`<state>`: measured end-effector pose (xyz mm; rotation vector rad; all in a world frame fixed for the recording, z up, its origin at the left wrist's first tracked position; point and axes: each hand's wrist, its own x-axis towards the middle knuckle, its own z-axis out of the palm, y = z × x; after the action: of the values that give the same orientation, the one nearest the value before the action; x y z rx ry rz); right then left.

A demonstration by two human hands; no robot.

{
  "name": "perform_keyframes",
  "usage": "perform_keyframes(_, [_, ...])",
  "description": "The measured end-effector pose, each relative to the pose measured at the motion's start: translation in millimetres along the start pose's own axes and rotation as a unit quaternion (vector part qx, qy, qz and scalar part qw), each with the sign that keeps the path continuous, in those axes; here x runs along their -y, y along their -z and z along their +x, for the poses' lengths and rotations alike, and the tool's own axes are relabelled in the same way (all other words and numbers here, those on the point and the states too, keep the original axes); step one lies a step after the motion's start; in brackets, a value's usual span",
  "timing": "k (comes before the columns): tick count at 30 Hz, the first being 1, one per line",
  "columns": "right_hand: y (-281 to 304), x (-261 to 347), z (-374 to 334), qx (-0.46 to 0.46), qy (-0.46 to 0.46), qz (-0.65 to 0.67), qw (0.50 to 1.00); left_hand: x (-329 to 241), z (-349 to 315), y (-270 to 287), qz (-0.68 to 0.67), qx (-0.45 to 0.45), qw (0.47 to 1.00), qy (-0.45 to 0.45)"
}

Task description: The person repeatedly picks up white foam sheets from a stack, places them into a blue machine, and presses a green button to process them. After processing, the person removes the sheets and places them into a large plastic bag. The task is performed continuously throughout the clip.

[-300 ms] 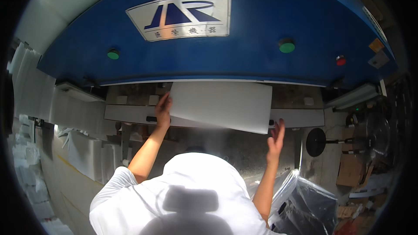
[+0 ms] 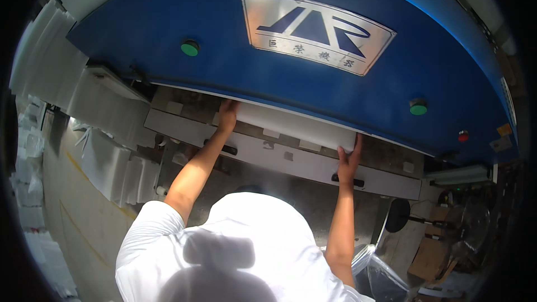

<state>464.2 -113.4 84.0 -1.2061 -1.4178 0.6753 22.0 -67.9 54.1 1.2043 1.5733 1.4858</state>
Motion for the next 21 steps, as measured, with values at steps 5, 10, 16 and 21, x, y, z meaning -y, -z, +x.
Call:
perform_keyframes(5, [-14.0,-44.0,53.8,0.086,-0.004,-0.170,0.982,36.1,57.5,-3.1,0.301,0.032,0.946,-0.117])
perform_keyframes(10, [-7.7,-92.2,73.0,0.117,0.000,-0.218,0.969,45.4,61.0,-11.8,0.319,0.037,0.933,-0.162])
perform_keyframes(16, [-6.3,-91.6,57.7,0.153,-0.056,-0.337,0.927,22.7,47.1,-17.9,0.364,0.059,0.917,-0.152])
perform_keyframes(21, [-12.9,-70.9,60.2,0.125,-0.044,-0.176,0.975,65.2,46.6,10.0,0.390,-0.032,0.873,-0.289])
